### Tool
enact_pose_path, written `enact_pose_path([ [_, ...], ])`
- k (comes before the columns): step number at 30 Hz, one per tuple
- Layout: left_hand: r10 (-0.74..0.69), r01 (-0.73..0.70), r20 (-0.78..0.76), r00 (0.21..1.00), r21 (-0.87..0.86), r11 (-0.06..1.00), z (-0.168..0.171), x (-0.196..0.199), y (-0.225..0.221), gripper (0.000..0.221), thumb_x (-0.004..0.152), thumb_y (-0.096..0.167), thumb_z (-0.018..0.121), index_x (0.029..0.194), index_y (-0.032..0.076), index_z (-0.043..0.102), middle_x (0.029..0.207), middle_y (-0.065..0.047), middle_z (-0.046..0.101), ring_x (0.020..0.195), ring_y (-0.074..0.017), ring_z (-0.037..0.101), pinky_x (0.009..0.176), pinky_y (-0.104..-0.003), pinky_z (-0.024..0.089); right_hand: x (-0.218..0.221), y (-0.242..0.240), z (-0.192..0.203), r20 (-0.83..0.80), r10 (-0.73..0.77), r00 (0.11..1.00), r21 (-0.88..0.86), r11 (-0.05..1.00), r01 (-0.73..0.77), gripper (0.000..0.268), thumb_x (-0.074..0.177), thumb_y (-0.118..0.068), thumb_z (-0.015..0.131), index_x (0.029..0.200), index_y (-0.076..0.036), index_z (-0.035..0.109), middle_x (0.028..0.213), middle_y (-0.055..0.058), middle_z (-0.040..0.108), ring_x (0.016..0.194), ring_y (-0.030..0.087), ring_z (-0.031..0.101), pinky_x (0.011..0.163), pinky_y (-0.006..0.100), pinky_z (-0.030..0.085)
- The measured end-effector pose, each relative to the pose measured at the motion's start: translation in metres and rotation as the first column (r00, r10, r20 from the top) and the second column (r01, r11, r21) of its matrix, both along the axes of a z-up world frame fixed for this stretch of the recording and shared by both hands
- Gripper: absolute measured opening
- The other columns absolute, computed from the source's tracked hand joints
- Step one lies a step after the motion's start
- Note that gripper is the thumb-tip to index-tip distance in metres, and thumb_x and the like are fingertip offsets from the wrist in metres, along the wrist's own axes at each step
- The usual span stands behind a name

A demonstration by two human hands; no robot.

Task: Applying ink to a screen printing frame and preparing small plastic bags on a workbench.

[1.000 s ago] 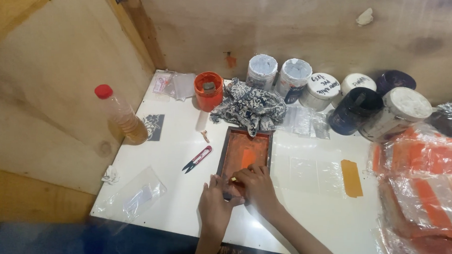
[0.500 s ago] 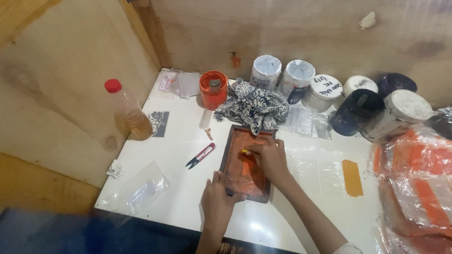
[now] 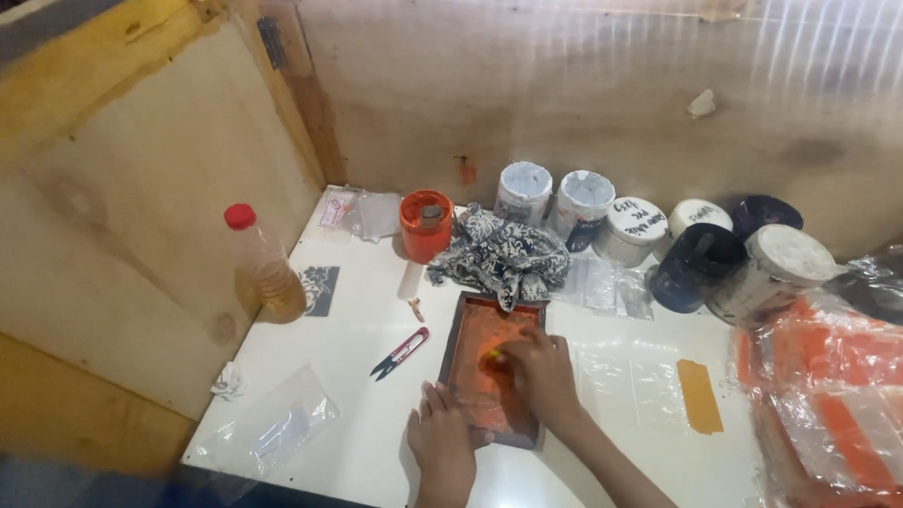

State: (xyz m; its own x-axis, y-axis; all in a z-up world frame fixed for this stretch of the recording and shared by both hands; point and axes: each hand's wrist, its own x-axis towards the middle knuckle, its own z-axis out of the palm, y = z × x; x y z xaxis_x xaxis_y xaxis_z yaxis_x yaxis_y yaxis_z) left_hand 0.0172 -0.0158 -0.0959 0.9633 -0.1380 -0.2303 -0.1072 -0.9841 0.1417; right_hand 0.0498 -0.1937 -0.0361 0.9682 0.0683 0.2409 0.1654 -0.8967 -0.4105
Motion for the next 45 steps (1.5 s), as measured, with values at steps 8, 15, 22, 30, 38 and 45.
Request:
enact_pose_path([
  [8,0.031,-0.013,-0.138,0.990,0.131,0.991,-0.003,0.009,-0.008,0.130,0.077,0.084,0.082,0.160,0.002,0.024,0.165,-0.020,0.027,0.141,-0.0232,0.046,0.117,-0.044,0.032,0.031,-0.001,-0.024,0.309,-0.029,0.951,-0.166,0.983,0.084,0.011,0.084,-0.026,0.079,0.092,-0.018,0.076,0.102,0.001,0.078,0.102,0.027,0.065,0.080,0.046,0.045],
  [15,0.019,0.031,-0.414,0.910,0.114,0.993,0.073,0.011,-0.011,0.087,0.093,0.063,0.076,0.156,0.017,0.038,0.169,-0.016,0.020,0.155,-0.0292,0.026,0.123,-0.045,0.025,-0.019,0.025,-0.028,0.213,-0.060,0.975,-0.218,0.970,0.107,0.029,0.082,-0.009,0.072,0.112,-0.010,0.073,0.101,0.004,0.076,0.096,0.026,0.062,0.084,0.042,0.044],
  [22,0.010,0.043,-0.204,0.979,0.256,0.966,0.032,0.010,-0.018,0.057,0.102,0.028,0.062,0.153,0.011,0.044,0.162,-0.021,0.035,0.134,-0.0223,0.056,0.109,-0.037,0.040,-0.055,0.039,-0.053,0.184,-0.045,0.982,-0.234,0.968,0.088,0.051,0.066,-0.005,0.081,0.116,-0.012,0.070,0.104,0.005,0.075,0.098,0.027,0.062,0.082,0.040,0.046],
  [30,-0.011,-0.051,0.245,0.970,0.245,0.968,-0.010,0.007,-0.015,0.036,0.094,0.017,0.057,0.128,0.013,0.069,0.135,-0.021,0.066,0.090,-0.0129,0.074,0.077,-0.030,0.047,-0.067,0.062,-0.033,0.257,-0.003,0.966,-0.277,0.958,0.076,0.024,0.081,-0.008,0.067,0.105,-0.013,0.070,0.087,0.004,0.069,0.081,0.029,0.058,0.072,0.040,0.043],
  [38,0.014,0.010,-0.128,0.992,0.182,0.983,0.055,0.004,-0.012,0.042,0.101,0.019,0.064,0.142,0.013,0.058,0.158,-0.018,0.043,0.128,-0.0245,0.061,0.100,-0.036,0.047,0.014,0.030,0.026,0.050,-0.203,0.978,0.021,0.979,0.203,0.014,0.092,-0.018,0.070,0.097,-0.020,0.083,0.085,-0.002,0.080,0.095,0.026,0.059,0.081,0.044,0.041],
  [45,0.027,0.003,-0.178,0.984,0.168,0.986,0.050,0.006,-0.014,0.056,0.092,0.047,0.078,0.138,0.019,0.062,0.161,-0.015,0.039,0.134,-0.0227,0.055,0.100,-0.035,0.044,-0.037,0.048,0.011,0.068,-0.042,0.997,-0.111,0.993,0.049,0.020,0.069,-0.001,0.067,0.067,-0.020,0.068,0.062,-0.003,0.068,0.085,0.021,0.055,0.079,0.037,0.039],
])
